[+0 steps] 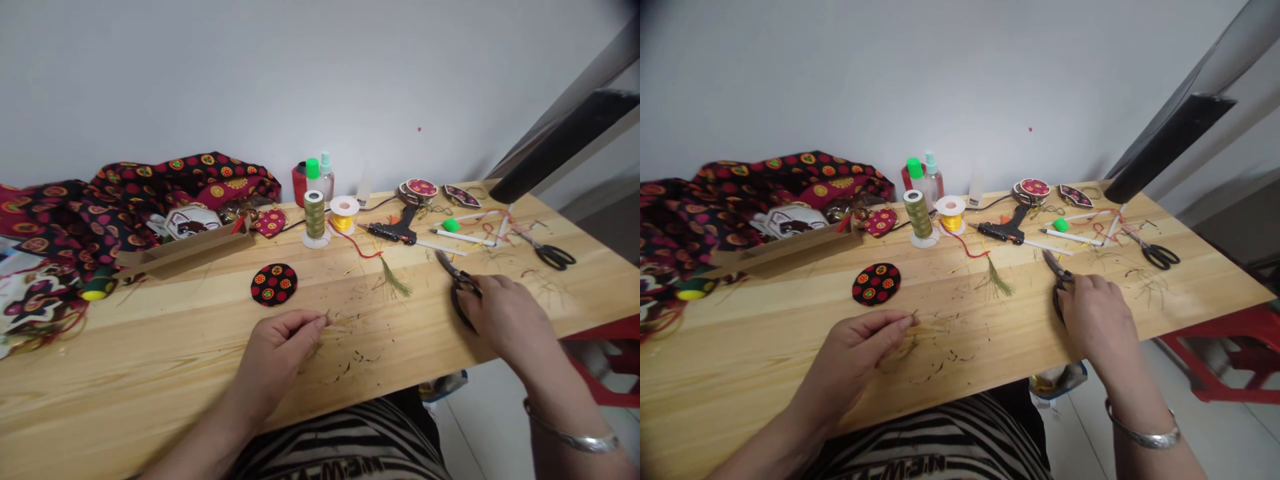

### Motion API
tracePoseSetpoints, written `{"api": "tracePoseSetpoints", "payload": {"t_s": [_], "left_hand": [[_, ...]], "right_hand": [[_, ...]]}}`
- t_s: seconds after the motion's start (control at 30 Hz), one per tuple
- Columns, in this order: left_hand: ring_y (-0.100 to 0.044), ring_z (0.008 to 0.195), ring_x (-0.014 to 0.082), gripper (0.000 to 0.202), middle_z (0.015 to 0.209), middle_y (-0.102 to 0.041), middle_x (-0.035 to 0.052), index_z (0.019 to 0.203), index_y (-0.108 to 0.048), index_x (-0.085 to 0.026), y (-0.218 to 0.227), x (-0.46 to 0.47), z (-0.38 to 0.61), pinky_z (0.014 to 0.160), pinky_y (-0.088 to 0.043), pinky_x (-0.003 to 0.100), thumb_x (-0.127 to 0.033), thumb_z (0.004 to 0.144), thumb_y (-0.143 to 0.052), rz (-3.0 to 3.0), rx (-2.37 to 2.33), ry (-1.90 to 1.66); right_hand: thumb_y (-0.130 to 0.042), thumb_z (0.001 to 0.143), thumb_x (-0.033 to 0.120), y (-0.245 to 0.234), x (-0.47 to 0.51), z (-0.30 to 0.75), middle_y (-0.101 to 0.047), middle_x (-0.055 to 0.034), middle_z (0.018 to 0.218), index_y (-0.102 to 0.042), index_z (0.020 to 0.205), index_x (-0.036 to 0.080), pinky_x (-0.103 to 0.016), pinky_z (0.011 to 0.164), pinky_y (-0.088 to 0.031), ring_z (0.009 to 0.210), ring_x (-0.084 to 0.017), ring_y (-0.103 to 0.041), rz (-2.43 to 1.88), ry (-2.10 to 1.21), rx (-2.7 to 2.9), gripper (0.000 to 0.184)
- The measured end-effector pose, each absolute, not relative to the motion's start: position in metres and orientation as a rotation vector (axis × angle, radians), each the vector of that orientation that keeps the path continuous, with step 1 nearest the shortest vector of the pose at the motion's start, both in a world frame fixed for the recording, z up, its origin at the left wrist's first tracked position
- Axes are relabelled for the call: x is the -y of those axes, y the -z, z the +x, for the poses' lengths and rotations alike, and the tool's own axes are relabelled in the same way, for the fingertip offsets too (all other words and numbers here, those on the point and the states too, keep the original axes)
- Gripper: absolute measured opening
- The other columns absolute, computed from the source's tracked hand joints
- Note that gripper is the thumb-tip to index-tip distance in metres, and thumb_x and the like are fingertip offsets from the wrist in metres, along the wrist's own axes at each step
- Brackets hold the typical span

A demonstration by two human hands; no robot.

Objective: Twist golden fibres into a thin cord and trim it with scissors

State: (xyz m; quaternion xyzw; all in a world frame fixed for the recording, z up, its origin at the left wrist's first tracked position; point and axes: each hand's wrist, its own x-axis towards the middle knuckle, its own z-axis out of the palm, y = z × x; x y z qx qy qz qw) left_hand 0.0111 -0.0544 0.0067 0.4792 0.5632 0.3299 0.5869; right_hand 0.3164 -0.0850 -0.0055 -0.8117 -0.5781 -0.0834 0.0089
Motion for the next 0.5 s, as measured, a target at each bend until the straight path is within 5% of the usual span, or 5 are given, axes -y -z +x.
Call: {"api": "tracePoseSetpoints", "payload": {"t_s": [0.23, 0.5], "left_hand": [[-0.035, 0.041, 0.0079, 0.014, 0.045, -0.051, -0.0034, 0.073, -0.076, -0.020, -0.002, 0.054, 0.011, 0.038, -0.022, 0.020, -0.032, 0.067, -0.073, 1.010, -1.270, -0.804], [-0.039, 0.044, 0.0064, 0.013, 0.056, -0.063, -0.0001, 0.073, -0.076, -0.020, -0.005, 0.053, 0.010, 0.038, -0.027, 0.018, -0.031, 0.066, -0.074, 0.976, -1.286, -0.876]], "right_hand": [[-0.044, 0.081, 0.021, 0.012, 0.087, 0.330, -0.063, -0.0185, 0.084, -0.061, 0.097, 0.008, -0.037, 0.068, -0.043, 0.080, -0.030, -0.061, -2.622, 0.111, 1.794, 0.027], [-0.055, 0.074, 0.035, -0.011, 0.102, 0.319, -0.064, -0.0199, 0.092, -0.061, 0.099, 0.011, -0.039, 0.064, -0.044, 0.081, -0.031, -0.062, -2.523, 0.032, 1.510, 0.035]]}}
